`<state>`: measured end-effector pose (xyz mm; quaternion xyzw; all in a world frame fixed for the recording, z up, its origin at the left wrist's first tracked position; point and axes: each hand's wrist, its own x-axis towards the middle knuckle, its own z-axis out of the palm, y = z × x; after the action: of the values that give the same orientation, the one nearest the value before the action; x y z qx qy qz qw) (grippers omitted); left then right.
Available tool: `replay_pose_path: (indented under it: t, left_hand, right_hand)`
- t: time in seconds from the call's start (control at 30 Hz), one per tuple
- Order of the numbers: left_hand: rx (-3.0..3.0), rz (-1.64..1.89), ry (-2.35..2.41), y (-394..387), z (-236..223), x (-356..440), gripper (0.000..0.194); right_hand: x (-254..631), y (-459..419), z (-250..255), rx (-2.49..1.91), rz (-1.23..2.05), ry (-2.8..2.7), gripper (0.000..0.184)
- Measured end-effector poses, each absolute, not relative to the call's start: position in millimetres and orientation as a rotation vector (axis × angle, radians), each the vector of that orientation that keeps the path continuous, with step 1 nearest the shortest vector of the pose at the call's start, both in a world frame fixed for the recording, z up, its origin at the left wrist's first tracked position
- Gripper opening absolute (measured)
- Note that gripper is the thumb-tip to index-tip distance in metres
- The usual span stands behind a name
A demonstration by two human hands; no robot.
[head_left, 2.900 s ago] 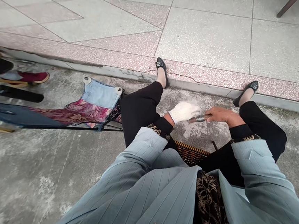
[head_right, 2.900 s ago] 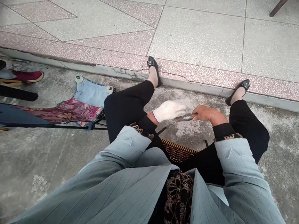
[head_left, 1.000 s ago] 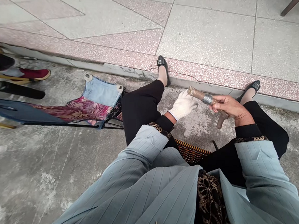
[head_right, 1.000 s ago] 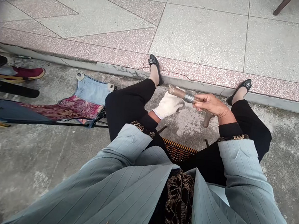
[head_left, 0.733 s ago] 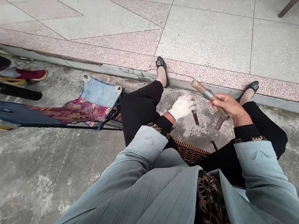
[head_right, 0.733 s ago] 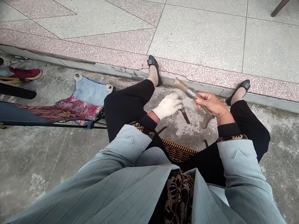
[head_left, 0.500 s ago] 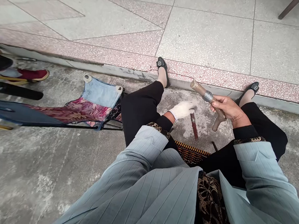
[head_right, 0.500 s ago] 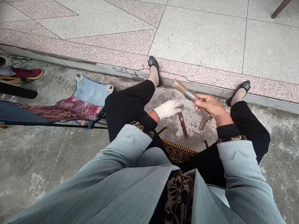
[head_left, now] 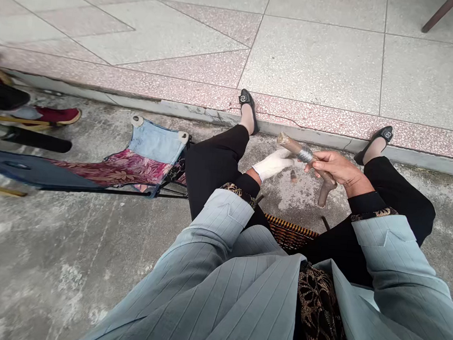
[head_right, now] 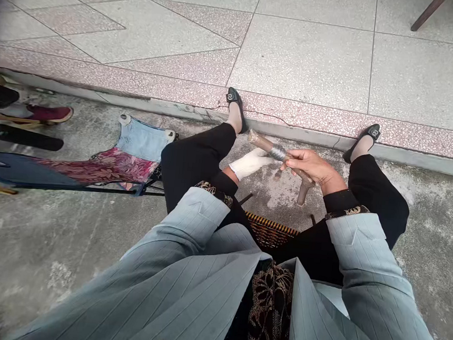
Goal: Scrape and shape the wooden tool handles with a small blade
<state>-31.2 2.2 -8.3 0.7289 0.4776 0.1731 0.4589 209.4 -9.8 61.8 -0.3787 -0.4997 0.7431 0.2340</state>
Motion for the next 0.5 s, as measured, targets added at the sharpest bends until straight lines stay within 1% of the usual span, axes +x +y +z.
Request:
replay_pose_path:
  t: [0.07, 0.13, 0.37, 0.5]
  left_hand:
    - [1.617, 0.517, 0.919, -4, -9, -21, 0.037]
    - [1.501, 0.562, 0.778, -10, -10, -14, 0.037]
    - [1.323, 0.51, 0.832, -15, -15, -10, 0.03]
    - [1.316, 0.506, 0.85, -9, -16, -12, 0.023]
  right_hand:
    - [205, -9, 57, -1.095, 2.049, -1.304, 0.045]
    - [203, -8, 53, -1.14, 2.014, -1.192, 0.045]
    - [220, 5, 53, -1.179, 1.62, -0.825, 0.043]
    - [230, 10, 59, -1.178, 1.538, -0.791, 0.047]
